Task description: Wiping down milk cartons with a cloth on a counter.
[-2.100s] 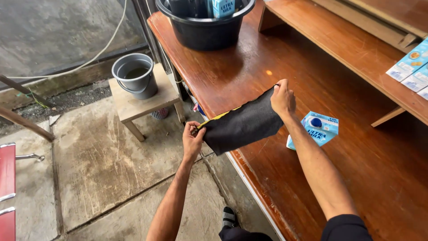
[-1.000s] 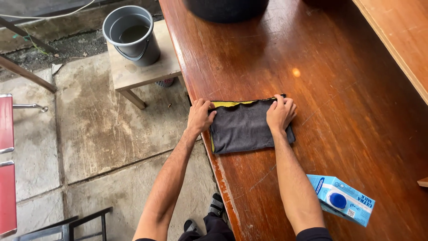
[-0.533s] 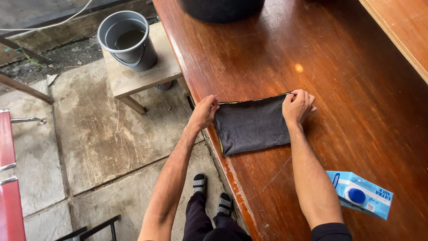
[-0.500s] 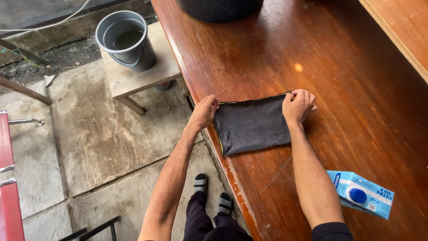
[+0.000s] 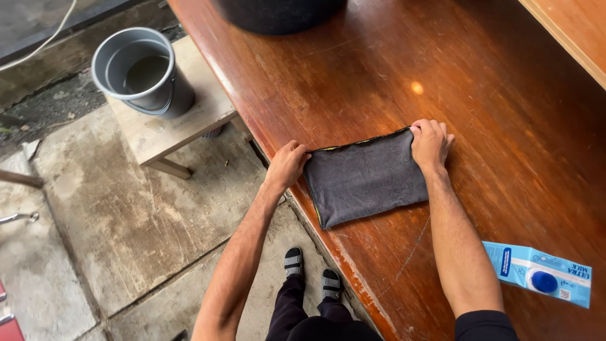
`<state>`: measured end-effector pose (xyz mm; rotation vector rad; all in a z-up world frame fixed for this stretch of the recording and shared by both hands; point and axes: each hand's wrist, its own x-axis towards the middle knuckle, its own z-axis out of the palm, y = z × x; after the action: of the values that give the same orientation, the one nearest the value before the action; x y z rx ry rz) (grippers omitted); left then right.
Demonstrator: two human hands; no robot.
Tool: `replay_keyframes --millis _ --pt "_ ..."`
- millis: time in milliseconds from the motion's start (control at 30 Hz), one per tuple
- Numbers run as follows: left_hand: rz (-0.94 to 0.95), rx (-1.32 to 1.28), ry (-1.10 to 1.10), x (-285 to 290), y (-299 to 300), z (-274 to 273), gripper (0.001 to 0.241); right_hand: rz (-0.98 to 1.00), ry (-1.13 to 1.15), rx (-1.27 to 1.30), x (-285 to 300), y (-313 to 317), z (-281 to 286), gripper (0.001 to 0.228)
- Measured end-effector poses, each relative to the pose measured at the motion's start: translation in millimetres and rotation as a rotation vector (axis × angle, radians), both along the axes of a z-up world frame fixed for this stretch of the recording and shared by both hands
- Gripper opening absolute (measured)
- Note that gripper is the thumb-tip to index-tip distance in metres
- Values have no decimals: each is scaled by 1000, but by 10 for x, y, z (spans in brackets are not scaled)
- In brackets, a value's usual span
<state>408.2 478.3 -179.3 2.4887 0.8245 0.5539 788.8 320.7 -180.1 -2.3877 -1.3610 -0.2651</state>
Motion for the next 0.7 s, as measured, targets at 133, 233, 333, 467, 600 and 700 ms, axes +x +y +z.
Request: replay_keyframes --millis 133,233,333,467,600,700 --pt "-38 -67 -34 -36 125 98 16 -33 38 7 -32 -34 82 12" --pt "-24 -74 -75 -34 247 14 18 -67 32 29 21 -82 57 11" --pt "-1 -28 -36 7 322 -32 21 -92 33 67 103 -91 -30 9" --pt "41 41 4 45 243 182 19 -134 45 72 -66 -84 97 8" --pt "1 16 10 -38 239 358 22 -169 117 46 -355 -72 317 19" --pt "15 -40 14 -15 361 180 23 -181 106 -19 -372 -46 299 19"
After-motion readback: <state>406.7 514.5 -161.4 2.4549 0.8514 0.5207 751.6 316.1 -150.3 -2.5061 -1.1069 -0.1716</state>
